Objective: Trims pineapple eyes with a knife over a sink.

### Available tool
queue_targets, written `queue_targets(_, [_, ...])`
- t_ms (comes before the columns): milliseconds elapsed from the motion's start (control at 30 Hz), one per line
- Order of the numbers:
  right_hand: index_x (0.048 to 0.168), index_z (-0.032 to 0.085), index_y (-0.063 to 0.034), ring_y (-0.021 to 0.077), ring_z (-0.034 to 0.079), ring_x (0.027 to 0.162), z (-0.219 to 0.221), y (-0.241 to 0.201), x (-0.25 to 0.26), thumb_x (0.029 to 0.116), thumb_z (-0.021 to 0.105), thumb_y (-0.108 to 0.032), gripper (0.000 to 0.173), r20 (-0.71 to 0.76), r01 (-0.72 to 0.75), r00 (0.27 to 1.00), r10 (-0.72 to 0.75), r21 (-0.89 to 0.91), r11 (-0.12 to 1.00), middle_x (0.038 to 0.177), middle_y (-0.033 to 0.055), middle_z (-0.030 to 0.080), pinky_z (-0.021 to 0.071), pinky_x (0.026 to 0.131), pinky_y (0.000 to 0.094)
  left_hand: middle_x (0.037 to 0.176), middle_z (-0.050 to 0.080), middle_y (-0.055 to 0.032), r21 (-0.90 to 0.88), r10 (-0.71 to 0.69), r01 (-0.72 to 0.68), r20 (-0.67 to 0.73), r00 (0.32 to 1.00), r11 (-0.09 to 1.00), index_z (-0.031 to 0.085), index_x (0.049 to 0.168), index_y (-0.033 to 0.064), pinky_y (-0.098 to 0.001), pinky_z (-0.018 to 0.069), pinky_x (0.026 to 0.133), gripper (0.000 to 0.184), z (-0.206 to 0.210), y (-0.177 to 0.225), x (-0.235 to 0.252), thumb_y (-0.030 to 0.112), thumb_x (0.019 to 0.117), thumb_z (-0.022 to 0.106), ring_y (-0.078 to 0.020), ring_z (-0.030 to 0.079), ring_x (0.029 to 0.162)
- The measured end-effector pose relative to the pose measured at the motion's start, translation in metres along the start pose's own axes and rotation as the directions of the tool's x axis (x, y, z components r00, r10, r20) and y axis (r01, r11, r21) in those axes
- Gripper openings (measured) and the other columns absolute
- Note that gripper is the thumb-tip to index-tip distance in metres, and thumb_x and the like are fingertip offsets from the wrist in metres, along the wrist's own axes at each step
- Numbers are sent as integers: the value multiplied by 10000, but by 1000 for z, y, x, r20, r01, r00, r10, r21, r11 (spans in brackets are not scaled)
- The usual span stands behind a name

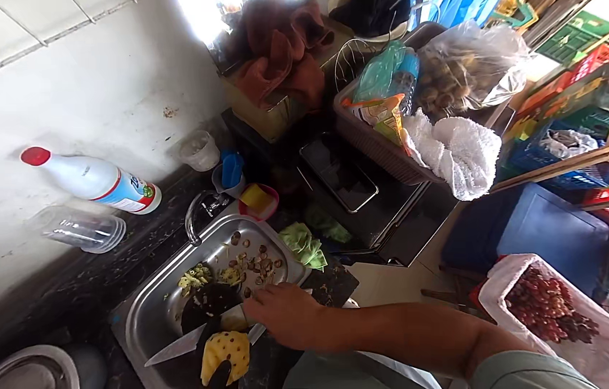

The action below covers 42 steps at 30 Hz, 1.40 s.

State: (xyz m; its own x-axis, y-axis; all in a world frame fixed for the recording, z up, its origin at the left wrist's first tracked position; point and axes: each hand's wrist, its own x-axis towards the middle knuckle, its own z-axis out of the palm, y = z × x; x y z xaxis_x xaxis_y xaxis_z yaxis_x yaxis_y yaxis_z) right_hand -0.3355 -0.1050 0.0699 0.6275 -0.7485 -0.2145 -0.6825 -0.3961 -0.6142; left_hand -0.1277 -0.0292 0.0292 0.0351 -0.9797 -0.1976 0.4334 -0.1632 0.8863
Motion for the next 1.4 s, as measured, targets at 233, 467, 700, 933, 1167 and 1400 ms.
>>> queue_targets(233, [1284,565,-84,367,667,1038,-3,3,-1,930,651,-38,368,56,-3,998,3,-5,1000,1090,173,661,563,830,512,1371,576,-220,-76,-35,36,15,999,996,485,1454,19,-509,540,986,782,-10,-12,0,194,775,833,-329,619,1200])
queue_targets(467, [1199,705,-140,294,651,1148,-132,34,-38,896,739,-323,356,-717,-259,676,171,-14,966,1208,92,696,537,947,551,1382,588,-187,-78,3,-3,2,1000,997,472,1468,30,-478,557,975,773,-12,0,-8,204,803,825,-289,632,1196])
queue_targets(700, [1568,363,-134,475,570,1191,-185,93,-34,842,771,-416,880,-736,-628,568,368,-99,772,1323,273,562,479,903,642,1058,673,-35,-17,-248,261,-375,893,965,448,1311,-39,-306,609,768,726,63,67,-4,9,630,693,-113,706,901])
queue_targets(933, [1585,339,-162,471,590,1107,-178,97,-26,807,783,-355,916,-716,-646,578,392,-107,756,1216,256,594,466,845,647,1358,606,-169,-116,24,-28,-33,999,993,488,1468,61,-447,582,937,781,-38,-10,-19,202,784,838,-270,650,1165])
queue_targets(1167, [1641,218,-169,503,507,1265,-177,89,-30,859,768,-471,1003,-716,-634,578,392,-91,768,1402,297,498,421,975,681,1308,616,-164,-195,-45,5,-204,978,981,506,1413,34,-476,548,982,662,-35,3,-29,79,811,778,-279,643,1153])
queue_targets(1400, [1281,645,-121,339,591,1265,-50,-18,-18,903,746,-243,410,-126,26,991,-42,-130,991,1332,152,635,465,1078,533,1350,596,-158,50,31,-26,-110,993,998,441,1432,-30,-419,573,962,793,-21,19,-11,223,772,802,-244,635,1186])
